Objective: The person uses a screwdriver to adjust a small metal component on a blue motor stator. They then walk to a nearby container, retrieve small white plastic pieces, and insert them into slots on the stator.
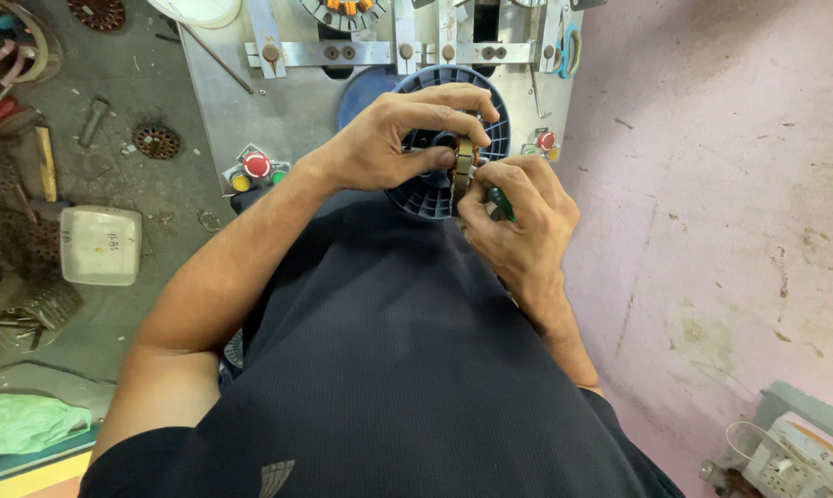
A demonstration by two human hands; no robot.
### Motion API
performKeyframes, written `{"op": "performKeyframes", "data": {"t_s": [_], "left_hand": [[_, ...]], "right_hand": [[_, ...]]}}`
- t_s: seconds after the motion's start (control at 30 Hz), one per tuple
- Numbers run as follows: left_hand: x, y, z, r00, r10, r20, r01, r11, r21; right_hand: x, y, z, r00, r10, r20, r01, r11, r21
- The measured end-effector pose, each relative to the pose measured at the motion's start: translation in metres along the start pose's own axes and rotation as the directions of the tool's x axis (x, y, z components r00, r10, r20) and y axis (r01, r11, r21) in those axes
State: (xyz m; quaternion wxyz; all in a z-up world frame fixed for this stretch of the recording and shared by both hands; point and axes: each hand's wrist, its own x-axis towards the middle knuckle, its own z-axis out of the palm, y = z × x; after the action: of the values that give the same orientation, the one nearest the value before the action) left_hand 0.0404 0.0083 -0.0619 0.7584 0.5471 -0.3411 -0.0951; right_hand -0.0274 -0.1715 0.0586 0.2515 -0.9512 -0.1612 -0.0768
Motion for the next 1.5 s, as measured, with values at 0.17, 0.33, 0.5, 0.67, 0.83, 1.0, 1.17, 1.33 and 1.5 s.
{"op": "performKeyframes", "data": {"t_s": [0.17,0.33,0.5,0.67,0.83,1.0,1.17,1.33,1.5], "left_hand": [[-0.001,-0.002,-0.001,1.0,0.007,-0.005,-0.007,1.0,-0.017],[-0.001,-0.007,-0.004,0.999,0.034,0.01,-0.033,0.998,-0.045],[-0.005,-0.012,-0.006,1.0,-0.001,-0.012,0.0,0.994,-0.107],[-0.005,-0.009,-0.006,0.998,0.019,-0.057,-0.025,0.995,-0.092],[-0.003,0.001,0.0,0.991,0.002,-0.136,-0.011,0.998,-0.062],[-0.003,0.008,0.012,0.973,0.03,-0.229,-0.029,1.0,0.005],[0.004,0.006,0.016,0.972,-0.048,-0.231,0.048,0.999,-0.002],[-0.004,0.011,-0.003,0.995,0.032,-0.097,-0.033,0.999,0.0],[-0.004,0.011,0.007,0.997,0.057,-0.043,-0.046,0.973,0.227]], "right_hand": [[0.019,0.016,-0.012,0.979,0.067,0.195,-0.104,0.977,0.188],[0.032,0.036,-0.022,0.935,0.084,0.345,-0.214,0.909,0.357],[0.039,0.043,-0.015,0.909,0.113,0.401,-0.287,0.868,0.405],[0.042,0.043,-0.014,0.905,0.104,0.413,-0.248,0.918,0.311],[0.052,0.041,-0.012,0.838,0.205,0.506,-0.43,0.818,0.382],[0.047,0.03,-0.013,0.841,0.291,0.457,-0.406,0.897,0.176],[0.029,0.035,-0.002,0.868,0.342,0.361,-0.433,0.876,0.212],[0.01,0.059,0.0,0.831,0.413,0.371,-0.542,0.46,0.703],[-0.003,0.079,-0.012,0.66,0.735,0.156,-0.293,0.061,0.954]]}}
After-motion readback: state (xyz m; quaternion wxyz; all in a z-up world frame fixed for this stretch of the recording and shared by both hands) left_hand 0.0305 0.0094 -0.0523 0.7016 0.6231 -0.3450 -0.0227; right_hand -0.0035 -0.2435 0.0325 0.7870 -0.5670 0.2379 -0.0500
